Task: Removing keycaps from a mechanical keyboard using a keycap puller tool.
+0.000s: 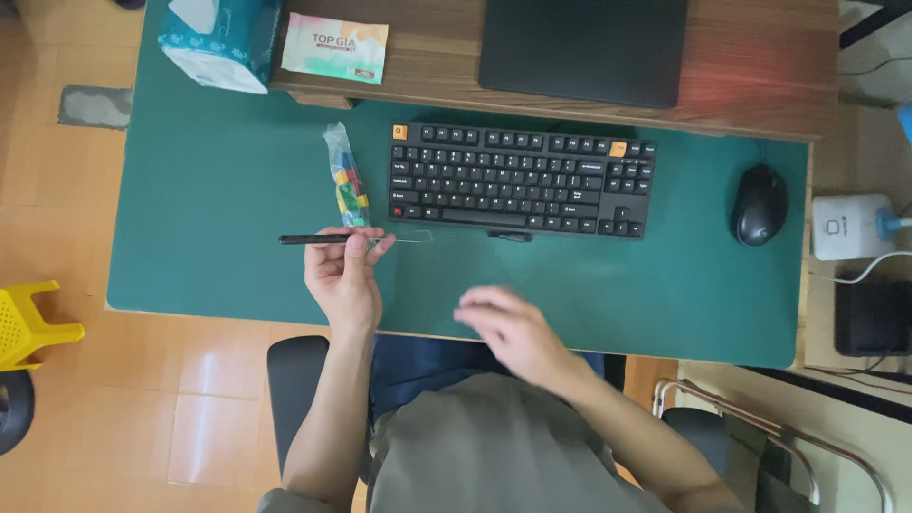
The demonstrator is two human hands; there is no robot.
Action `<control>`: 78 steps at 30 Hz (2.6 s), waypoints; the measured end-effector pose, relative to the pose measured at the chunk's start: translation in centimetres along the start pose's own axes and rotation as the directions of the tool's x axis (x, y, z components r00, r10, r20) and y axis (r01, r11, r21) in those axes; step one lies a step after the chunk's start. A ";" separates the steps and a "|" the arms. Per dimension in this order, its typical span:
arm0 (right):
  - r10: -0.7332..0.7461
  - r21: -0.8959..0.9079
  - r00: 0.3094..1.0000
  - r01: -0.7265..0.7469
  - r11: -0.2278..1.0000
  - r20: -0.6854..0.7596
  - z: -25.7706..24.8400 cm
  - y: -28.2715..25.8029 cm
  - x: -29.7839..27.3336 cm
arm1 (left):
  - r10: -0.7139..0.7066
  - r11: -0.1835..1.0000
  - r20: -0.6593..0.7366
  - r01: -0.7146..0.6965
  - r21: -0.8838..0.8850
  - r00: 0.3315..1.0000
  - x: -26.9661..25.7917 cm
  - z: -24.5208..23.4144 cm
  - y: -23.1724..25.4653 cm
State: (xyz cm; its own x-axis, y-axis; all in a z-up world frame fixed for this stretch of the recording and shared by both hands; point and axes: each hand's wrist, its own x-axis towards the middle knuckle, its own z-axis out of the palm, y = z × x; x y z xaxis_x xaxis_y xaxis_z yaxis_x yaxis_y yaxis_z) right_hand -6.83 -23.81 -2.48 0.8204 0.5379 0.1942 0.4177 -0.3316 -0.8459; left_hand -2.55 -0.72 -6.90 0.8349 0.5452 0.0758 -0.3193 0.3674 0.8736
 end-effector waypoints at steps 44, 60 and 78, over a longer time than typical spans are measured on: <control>-0.296 -0.590 0.939 0.140 0.795 -0.176 -1.5 8.5 2.7 | -0.201 0.855 0.253 0.043 0.517 0.946 5.3 1.7 -2.7; -0.362 -0.642 0.900 0.131 0.756 -0.243 0.9 7.5 4.4 | 0.194 0.727 0.341 -0.368 0.580 0.920 2.8 2.8 6.8; -0.390 -0.699 0.877 0.090 0.709 -0.282 3.6 7.2 6.3 | 0.213 0.611 0.460 -0.485 0.626 0.862 2.5 3.8 4.1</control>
State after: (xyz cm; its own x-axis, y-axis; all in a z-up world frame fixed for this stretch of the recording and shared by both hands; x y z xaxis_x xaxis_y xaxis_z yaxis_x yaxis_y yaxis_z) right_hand -0.02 -19.98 -9.16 0.6666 0.3818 0.6402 0.6431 -0.7288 -0.2350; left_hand -0.08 -0.67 -1.33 0.8578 0.2011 0.4729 -0.3196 -0.5119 0.7974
